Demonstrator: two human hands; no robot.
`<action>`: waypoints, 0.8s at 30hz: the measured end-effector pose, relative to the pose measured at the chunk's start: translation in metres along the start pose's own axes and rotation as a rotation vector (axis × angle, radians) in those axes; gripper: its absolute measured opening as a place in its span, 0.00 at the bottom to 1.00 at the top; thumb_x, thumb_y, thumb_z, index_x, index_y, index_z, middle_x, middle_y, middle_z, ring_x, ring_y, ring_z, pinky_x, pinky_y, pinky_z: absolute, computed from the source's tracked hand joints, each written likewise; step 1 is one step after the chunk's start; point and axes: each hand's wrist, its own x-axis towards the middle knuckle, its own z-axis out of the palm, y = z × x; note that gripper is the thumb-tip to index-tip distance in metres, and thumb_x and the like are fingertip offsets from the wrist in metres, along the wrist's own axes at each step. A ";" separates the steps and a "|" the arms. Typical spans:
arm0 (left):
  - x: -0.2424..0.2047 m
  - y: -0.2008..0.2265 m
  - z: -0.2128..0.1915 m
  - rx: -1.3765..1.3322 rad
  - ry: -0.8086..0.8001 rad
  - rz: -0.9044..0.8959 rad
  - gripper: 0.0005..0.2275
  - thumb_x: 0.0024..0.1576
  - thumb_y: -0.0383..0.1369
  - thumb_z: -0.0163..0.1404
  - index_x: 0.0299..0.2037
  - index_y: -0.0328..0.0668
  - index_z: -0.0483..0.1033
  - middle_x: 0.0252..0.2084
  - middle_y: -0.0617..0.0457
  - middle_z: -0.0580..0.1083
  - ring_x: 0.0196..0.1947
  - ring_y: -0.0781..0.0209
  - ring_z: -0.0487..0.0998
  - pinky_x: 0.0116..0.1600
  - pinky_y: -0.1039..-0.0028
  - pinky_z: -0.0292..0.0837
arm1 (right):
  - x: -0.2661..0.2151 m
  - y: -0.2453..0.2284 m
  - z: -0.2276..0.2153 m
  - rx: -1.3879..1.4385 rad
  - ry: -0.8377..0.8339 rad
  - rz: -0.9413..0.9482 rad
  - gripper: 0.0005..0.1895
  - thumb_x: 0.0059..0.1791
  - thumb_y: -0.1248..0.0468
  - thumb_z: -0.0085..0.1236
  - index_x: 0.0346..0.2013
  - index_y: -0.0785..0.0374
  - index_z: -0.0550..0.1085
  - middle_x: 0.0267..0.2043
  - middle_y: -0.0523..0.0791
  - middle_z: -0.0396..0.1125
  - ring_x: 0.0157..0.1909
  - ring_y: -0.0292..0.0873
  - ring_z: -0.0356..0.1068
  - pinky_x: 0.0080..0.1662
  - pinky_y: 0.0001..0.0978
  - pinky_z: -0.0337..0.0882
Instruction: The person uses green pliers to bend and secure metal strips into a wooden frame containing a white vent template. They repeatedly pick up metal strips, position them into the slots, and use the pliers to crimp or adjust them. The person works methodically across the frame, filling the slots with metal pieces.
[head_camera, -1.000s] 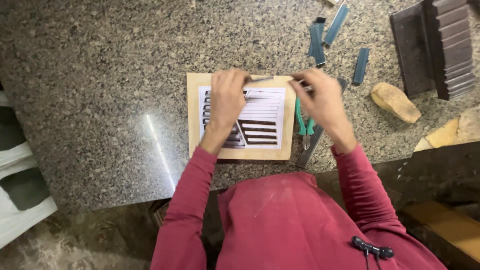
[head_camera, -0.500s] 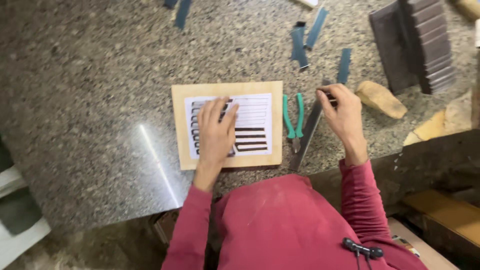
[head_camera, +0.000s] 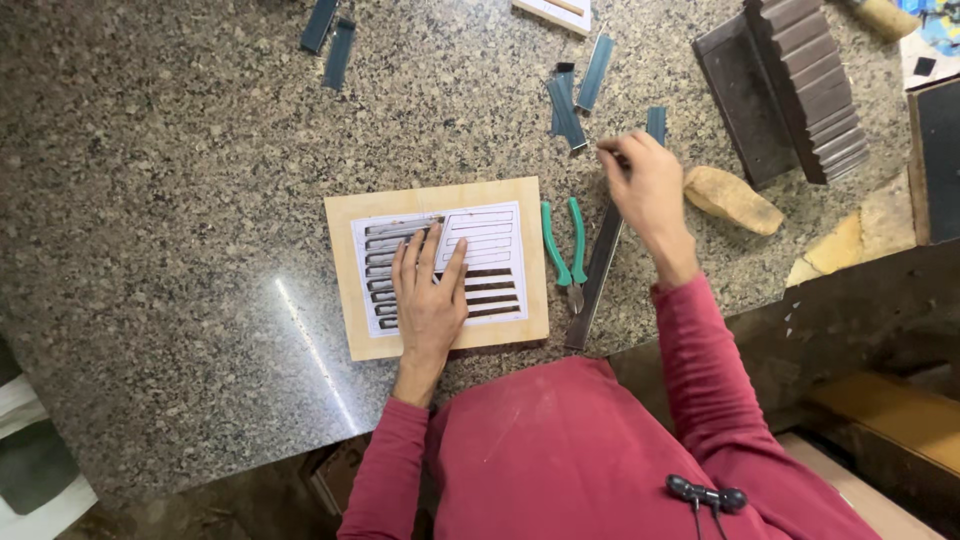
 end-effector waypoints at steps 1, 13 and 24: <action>-0.001 0.000 -0.001 0.008 -0.002 0.000 0.17 0.61 0.29 0.56 0.61 0.48 0.77 0.69 0.43 0.67 0.70 0.43 0.64 0.74 0.48 0.55 | 0.003 -0.003 0.006 -0.023 -0.011 0.013 0.07 0.55 0.64 0.63 0.45 0.64 0.79 0.43 0.48 0.72 0.37 0.45 0.73 0.40 0.36 0.73; 0.002 -0.001 -0.002 -0.024 0.010 -0.015 0.17 0.61 0.30 0.55 0.61 0.47 0.77 0.69 0.44 0.66 0.70 0.43 0.64 0.74 0.49 0.56 | 0.004 -0.010 0.025 -0.075 -0.007 -0.157 0.07 0.50 0.72 0.63 0.42 0.66 0.76 0.52 0.51 0.66 0.51 0.54 0.71 0.49 0.44 0.72; 0.001 0.001 -0.002 -0.024 0.001 -0.022 0.17 0.61 0.30 0.55 0.61 0.47 0.77 0.70 0.44 0.66 0.70 0.43 0.64 0.74 0.49 0.56 | -0.043 -0.049 0.012 0.096 0.037 -0.229 0.08 0.55 0.71 0.61 0.46 0.69 0.70 0.49 0.52 0.68 0.51 0.50 0.71 0.51 0.41 0.72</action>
